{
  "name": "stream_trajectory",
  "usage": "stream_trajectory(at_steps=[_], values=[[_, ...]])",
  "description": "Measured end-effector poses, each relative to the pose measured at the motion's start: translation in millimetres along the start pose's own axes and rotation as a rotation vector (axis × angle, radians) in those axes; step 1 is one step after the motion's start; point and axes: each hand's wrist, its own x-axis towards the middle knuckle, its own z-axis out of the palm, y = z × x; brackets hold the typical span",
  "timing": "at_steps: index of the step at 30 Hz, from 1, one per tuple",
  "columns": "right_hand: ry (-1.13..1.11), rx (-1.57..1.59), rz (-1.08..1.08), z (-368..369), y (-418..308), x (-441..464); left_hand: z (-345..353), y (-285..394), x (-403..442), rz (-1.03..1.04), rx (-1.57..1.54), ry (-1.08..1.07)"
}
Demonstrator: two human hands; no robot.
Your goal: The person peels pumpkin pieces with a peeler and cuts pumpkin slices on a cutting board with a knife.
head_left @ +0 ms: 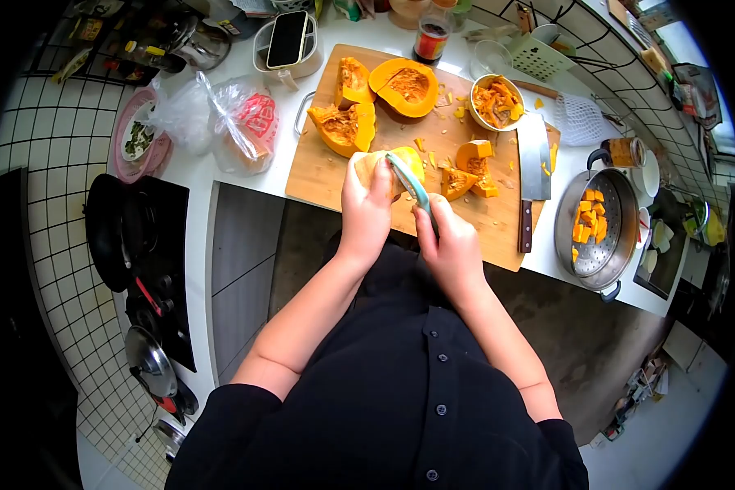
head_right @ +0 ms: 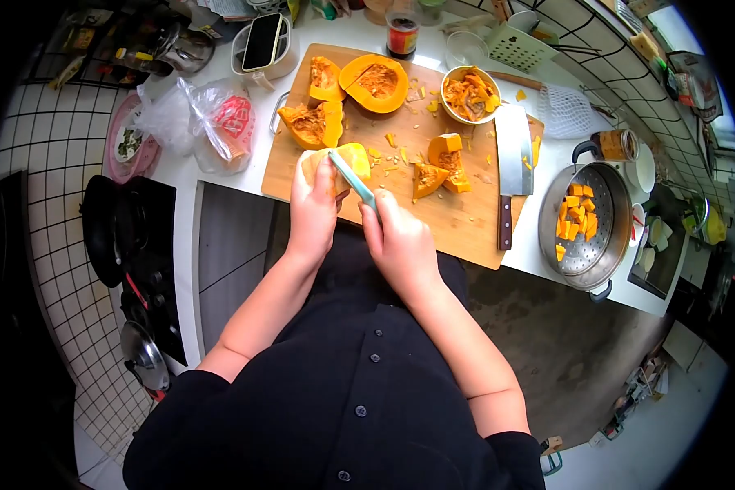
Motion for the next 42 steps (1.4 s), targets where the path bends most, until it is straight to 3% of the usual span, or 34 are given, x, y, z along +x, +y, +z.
stream_trajectory(at_steps=[4, 16, 22, 25, 31, 37, 42], values=[[0.061, -0.038, -0.042, 5, 1, -1, 4, 5, -6, 0.201, 0.112, 0.055], [0.057, -0.15, -0.092, 11, 13, -3, -9, -16, -5, 0.046, -0.007, 0.11], [0.034, -0.141, -0.045, 12, 12, -6, -8, -6, -13, 0.221, 0.209, 0.109], [0.032, -0.129, -0.05, 13, 13, -5, -10, -6, -16, 0.157, 0.17, 0.098], [0.071, -0.073, -0.086, 22, 20, -5, -12, -16, -15, 0.295, 0.259, 0.105], [0.07, -0.151, -0.116, 24, 28, -1, -4, -11, -15, 0.218, 0.12, 0.15], [0.093, -0.109, -0.123, 28, 28, 0, -10, -16, -13, 0.286, 0.203, 0.104]])
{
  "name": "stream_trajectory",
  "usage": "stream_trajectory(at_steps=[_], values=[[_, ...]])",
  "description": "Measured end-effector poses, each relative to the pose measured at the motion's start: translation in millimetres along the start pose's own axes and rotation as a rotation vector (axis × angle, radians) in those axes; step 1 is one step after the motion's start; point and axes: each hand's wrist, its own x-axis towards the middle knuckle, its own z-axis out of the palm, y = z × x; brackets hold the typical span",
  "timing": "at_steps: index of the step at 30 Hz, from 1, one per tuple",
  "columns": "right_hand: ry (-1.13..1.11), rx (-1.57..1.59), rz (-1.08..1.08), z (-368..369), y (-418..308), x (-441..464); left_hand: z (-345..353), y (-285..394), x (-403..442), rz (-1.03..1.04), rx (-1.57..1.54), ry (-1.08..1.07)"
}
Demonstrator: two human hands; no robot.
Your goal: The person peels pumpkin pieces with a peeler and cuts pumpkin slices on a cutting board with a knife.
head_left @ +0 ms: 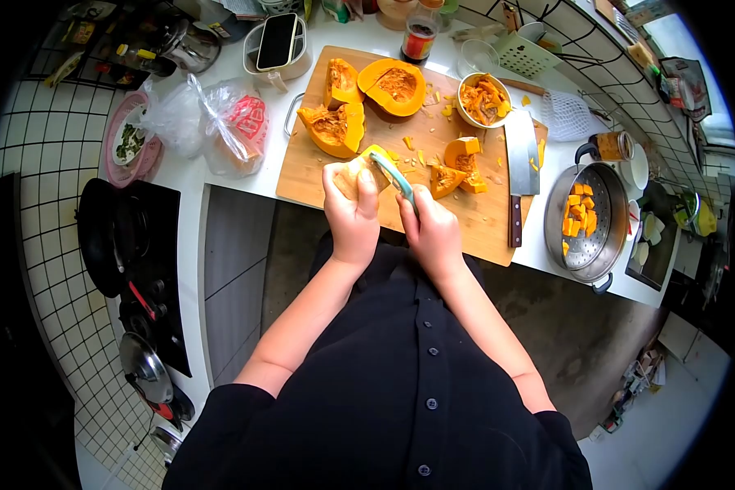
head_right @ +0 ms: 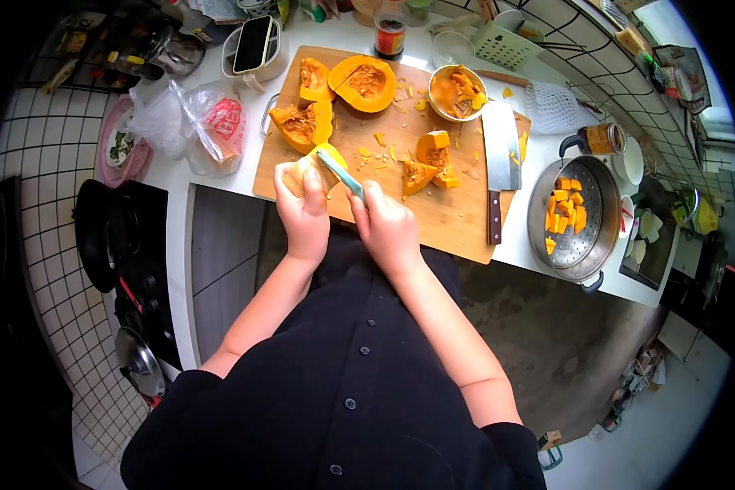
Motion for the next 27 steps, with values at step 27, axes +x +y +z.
stream_trajectory(at_steps=[27], values=[[-0.215, 0.572, 0.599, -31, 3, 9, -18, -17, 21, -0.193, 0.039, -0.212]])
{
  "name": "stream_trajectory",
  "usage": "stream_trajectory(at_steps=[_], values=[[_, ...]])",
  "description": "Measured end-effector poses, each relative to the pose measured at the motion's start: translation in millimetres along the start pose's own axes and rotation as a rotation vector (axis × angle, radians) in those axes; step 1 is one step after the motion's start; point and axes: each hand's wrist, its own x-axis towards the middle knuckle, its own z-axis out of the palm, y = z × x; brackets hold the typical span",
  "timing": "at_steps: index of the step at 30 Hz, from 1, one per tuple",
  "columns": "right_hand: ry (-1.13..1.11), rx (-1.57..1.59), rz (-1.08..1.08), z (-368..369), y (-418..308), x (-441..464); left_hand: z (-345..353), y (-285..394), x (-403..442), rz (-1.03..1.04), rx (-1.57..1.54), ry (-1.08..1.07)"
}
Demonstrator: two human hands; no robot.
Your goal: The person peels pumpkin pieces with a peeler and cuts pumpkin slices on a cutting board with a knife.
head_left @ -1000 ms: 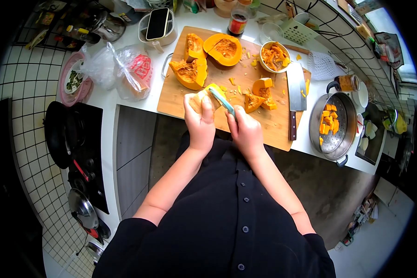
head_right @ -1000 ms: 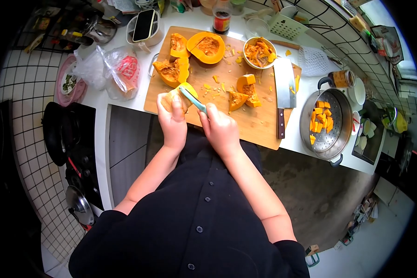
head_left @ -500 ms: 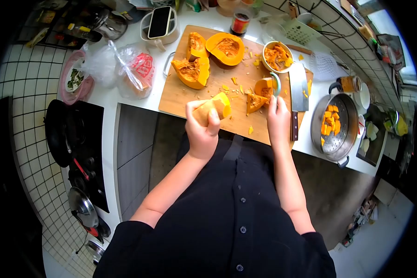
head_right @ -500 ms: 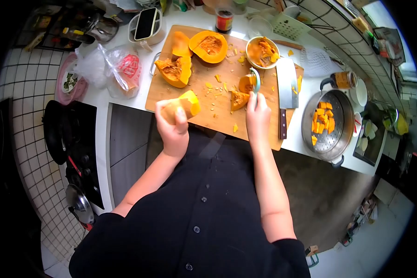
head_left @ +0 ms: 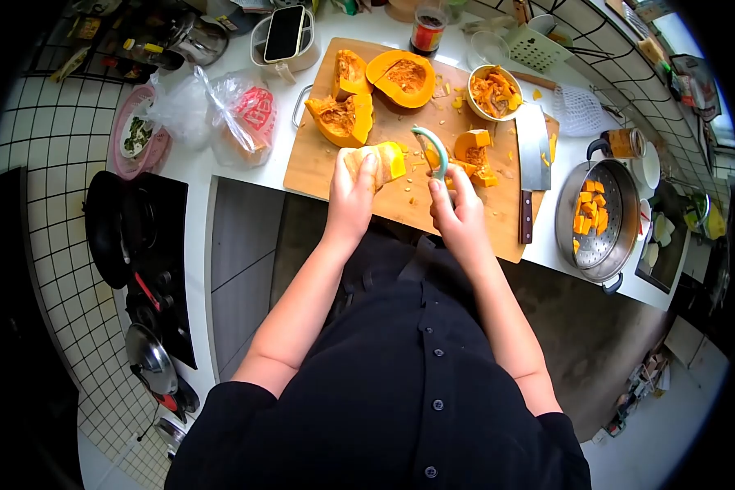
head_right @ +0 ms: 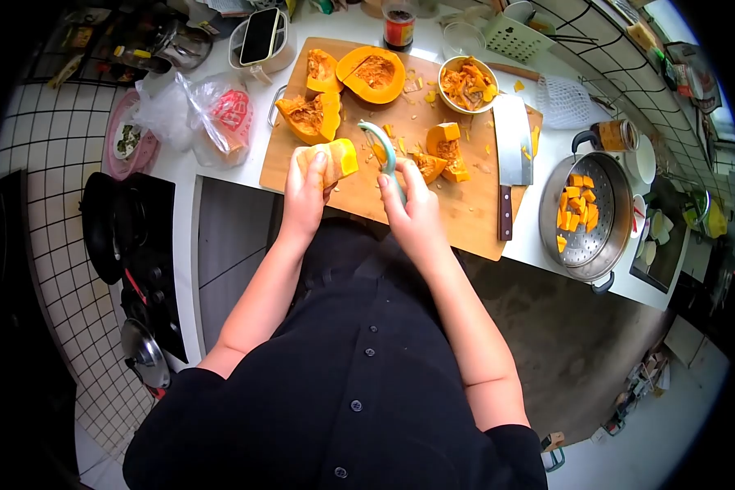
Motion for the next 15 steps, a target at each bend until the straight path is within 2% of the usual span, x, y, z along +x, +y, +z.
stream_trajectory(at_steps=[5, 8, 12, 15], values=[[0.048, -0.123, 0.009, -8, 18, 18, -8, -3, 6, -0.164, -0.095, -0.039], [0.138, -0.297, -0.362, -12, 41, 28, -15, -7, 5, -0.198, -0.103, -0.08], [0.01, 0.116, 0.066, -18, 35, 32, -14, -32, 12, -0.118, 0.069, -0.051], [0.001, 0.162, 0.104, -20, 28, 32, -17, -52, 20, -0.055, 0.255, -0.031]])
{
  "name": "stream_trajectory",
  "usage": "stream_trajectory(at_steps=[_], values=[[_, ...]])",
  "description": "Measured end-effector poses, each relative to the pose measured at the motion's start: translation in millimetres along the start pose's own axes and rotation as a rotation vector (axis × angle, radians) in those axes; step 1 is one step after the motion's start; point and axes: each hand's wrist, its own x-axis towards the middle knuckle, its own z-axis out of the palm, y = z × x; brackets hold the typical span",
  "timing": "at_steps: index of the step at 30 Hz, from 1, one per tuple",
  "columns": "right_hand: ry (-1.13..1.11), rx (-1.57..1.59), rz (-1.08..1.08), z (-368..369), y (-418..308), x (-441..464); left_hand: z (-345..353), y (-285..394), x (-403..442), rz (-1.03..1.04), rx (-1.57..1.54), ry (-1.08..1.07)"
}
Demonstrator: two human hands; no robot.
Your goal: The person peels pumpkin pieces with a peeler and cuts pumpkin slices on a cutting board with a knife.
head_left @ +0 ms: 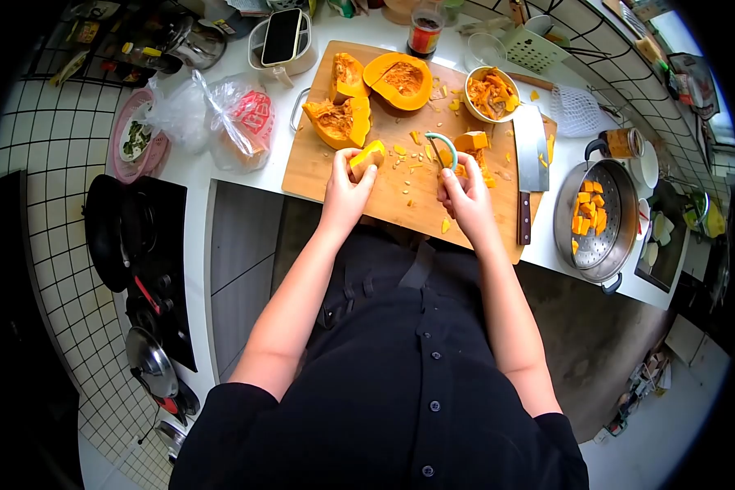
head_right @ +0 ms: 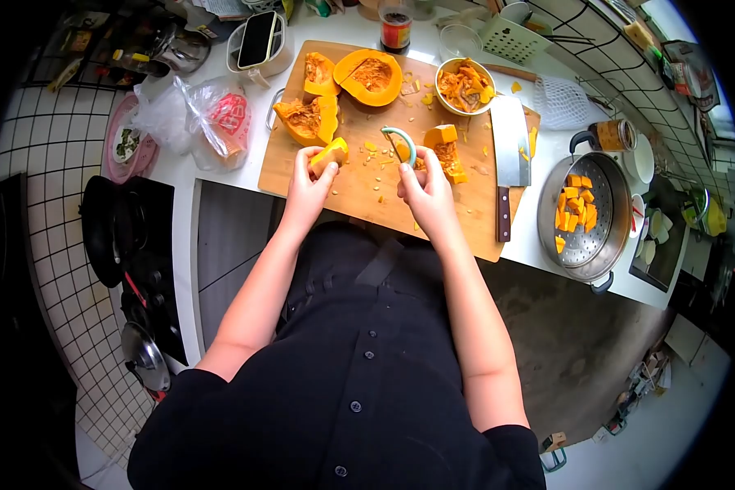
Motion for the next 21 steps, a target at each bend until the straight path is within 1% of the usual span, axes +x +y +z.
stream_trajectory(at_steps=[3, 6, 7, 9, 10, 14, 17, 18, 20, 21], values=[[-0.052, 0.081, 0.013, -4, 5, 3, 7, -11, 8, 0.083, 0.07, 0.031], [-0.046, 0.126, -0.049, -2, 17, 8, 12, -24, 16, 0.345, 0.533, 0.152], [-0.034, 0.133, -0.077, -2, 19, 8, 13, -32, 18, 0.398, 0.593, 0.13], [-0.042, 0.136, -0.022, -4, 16, 8, 14, -43, 21, 0.504, 0.713, 0.087], [-0.043, 0.138, 0.005, -5, 13, 7, 16, -47, 19, 0.503, 0.755, 0.049], [-0.049, 0.149, 0.011, -9, 14, 8, 21, -35, 2, 0.46, 0.769, 0.066], [-0.04, 0.067, 0.039, -12, 11, 7, 23, 7, -3, 0.509, 0.607, 0.07], [-0.039, 0.021, 0.032, -13, 13, 7, 23, 27, -3, 0.618, 0.566, 0.101], [-0.039, -0.073, 0.017, -17, 18, 8, 28, 54, -2, 0.594, 0.446, -0.033], [-0.038, -0.043, 0.024, -18, 18, 8, 32, 60, -1, 0.581, 0.385, -0.097]])
